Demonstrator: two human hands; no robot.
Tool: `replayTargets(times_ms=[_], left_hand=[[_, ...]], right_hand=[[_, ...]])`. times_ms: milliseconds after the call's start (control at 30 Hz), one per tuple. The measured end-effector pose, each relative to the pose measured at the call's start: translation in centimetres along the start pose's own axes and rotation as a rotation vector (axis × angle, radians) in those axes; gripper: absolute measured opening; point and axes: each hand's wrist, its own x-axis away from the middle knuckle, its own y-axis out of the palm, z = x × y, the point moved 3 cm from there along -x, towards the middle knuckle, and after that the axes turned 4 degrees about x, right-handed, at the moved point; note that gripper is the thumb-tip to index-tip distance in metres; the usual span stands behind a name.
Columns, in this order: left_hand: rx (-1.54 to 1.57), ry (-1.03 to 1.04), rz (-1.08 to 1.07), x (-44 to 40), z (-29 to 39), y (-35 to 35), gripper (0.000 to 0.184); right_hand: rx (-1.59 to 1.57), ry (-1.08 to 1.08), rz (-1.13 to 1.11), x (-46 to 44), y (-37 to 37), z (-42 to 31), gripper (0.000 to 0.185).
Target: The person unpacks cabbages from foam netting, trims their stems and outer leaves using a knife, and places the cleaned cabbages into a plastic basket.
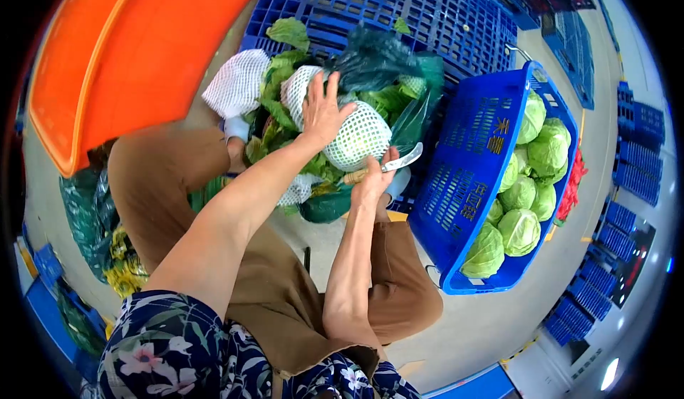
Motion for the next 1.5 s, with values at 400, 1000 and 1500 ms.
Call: replayTargets(times_ms=[400, 1000, 1500], left_hand=[[0.021, -0.114, -0.389, 3.5, 2.1, -1.8, 0.09], [0.253, 0.033, 0.188, 0.9, -4.5, -3.1, 0.017], [0.096, -0.225, -0.061, -1.2, -9.0, 3.8, 0.017]], right_hand=[[0.209, -0.032, -0.211, 4.3, -0.1, 0.2, 0.055], [0.507, -0.287, -0.33, 2.1, 1.7, 2.1, 0.053], [0.64, -0.337, -0.375, -3.0, 1.2, 0.4, 0.037]])
